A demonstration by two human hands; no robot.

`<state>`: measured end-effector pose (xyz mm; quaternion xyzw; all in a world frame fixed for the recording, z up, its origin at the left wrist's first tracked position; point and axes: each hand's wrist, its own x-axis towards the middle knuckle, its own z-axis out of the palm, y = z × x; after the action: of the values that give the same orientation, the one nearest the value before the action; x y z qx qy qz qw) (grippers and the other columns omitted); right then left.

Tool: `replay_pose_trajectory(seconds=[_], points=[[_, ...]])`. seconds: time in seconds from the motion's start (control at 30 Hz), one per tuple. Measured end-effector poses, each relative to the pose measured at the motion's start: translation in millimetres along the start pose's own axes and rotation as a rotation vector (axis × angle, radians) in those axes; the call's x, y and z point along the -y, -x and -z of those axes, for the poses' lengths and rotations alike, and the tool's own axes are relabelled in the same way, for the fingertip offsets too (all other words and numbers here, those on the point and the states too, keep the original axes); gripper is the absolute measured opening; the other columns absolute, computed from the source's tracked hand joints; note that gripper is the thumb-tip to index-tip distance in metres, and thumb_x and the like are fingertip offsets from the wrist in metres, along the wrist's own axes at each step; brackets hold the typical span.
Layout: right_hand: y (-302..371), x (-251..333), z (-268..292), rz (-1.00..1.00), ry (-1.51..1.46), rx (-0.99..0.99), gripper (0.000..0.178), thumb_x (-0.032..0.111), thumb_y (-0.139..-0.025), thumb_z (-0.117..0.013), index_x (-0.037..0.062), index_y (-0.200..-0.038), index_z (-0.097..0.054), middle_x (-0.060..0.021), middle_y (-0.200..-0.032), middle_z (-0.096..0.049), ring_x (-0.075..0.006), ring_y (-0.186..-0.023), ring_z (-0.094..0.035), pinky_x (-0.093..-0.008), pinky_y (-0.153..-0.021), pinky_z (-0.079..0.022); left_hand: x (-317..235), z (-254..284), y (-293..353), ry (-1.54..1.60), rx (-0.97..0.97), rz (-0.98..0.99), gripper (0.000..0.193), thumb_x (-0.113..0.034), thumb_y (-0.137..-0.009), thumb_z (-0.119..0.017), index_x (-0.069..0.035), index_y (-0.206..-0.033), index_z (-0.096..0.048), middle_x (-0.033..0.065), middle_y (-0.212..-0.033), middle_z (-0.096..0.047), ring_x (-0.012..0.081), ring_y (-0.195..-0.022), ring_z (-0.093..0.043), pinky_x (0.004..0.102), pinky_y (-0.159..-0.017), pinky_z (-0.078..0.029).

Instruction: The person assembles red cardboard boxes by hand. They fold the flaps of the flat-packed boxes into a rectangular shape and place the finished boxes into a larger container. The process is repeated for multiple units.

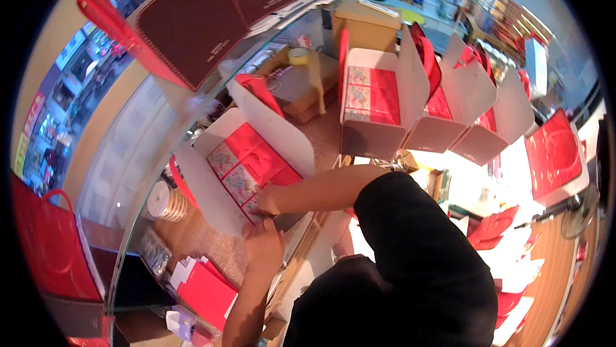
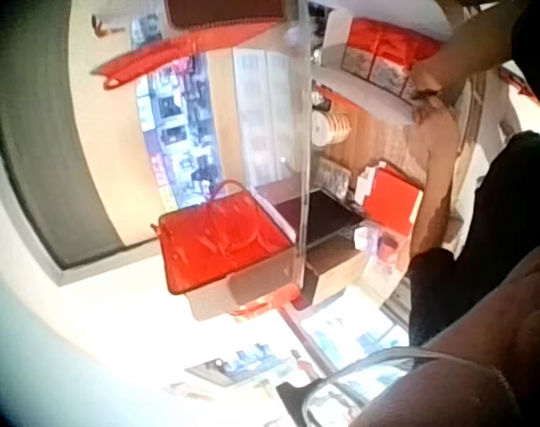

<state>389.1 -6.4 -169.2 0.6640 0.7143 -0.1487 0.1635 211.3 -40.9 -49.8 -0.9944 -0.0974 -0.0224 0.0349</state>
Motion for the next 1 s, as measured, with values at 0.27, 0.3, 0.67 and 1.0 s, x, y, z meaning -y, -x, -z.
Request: replay_pose_trajectory(seconds=[0.27, 0.3, 0.67, 1.0], points=[[57, 10, 62, 0.068, -0.357, -0.294, 0.030, 0.031, -0.076, -0.063, 0.0163, -0.102, -0.064, -0.0150, -0.088, -0.066, -0.0337, -0.084, -0.064, -0.0454, -0.074, -0.051, 1, -1, 42, 0.464, -0.336, -0.110, 0.048, -0.015, -0.084, -0.058, 0.003, -0.126, -0.044, 0.0208, -0.115, -0.053, 0.0323, -0.107, -0.052, 0.0412, -0.098, -0.037], [99, 13, 80, 0.064, -0.507, -0.450, 0.030, 0.031, -0.076, -0.064, 0.0131, -0.099, -0.065, -0.0153, -0.087, -0.066, -0.0345, -0.084, -0.064, -0.0445, -0.075, -0.051, 17, -20, 62, 0.624, -0.375, -0.042, 0.045, -0.016, -0.085, -0.058, 0.003, -0.124, -0.046, 0.0192, -0.114, -0.054, 0.0311, -0.105, -0.052, 0.0393, -0.097, -0.038], [207, 38, 14, -0.639, -1.368, -1.212, 0.055, 0.039, -0.084, -0.055, 0.0021, -0.125, -0.051, -0.0251, -0.102, -0.061, -0.0425, -0.092, -0.060, -0.0424, -0.089, -0.046, 66, -57, 17, 1.143, -0.533, 0.694, 0.057, -0.033, -0.090, -0.057, 0.002, -0.132, -0.039, 0.0201, -0.131, -0.046, 0.0319, -0.116, -0.048, 0.0426, -0.103, -0.037], [184, 93, -10, -0.839, -1.223, -1.359, 0.035, 0.030, -0.090, -0.050, 0.0106, -0.118, -0.058, -0.0249, -0.094, -0.062, -0.0396, -0.089, -0.060, -0.0461, -0.076, -0.048, 26, -44, 82, 1.286, -0.406, 0.507, 0.055, -0.029, -0.093, -0.049, 0.008, -0.131, -0.036, 0.0234, -0.124, -0.047, 0.0318, -0.108, -0.052, 0.0369, -0.082, -0.051]])
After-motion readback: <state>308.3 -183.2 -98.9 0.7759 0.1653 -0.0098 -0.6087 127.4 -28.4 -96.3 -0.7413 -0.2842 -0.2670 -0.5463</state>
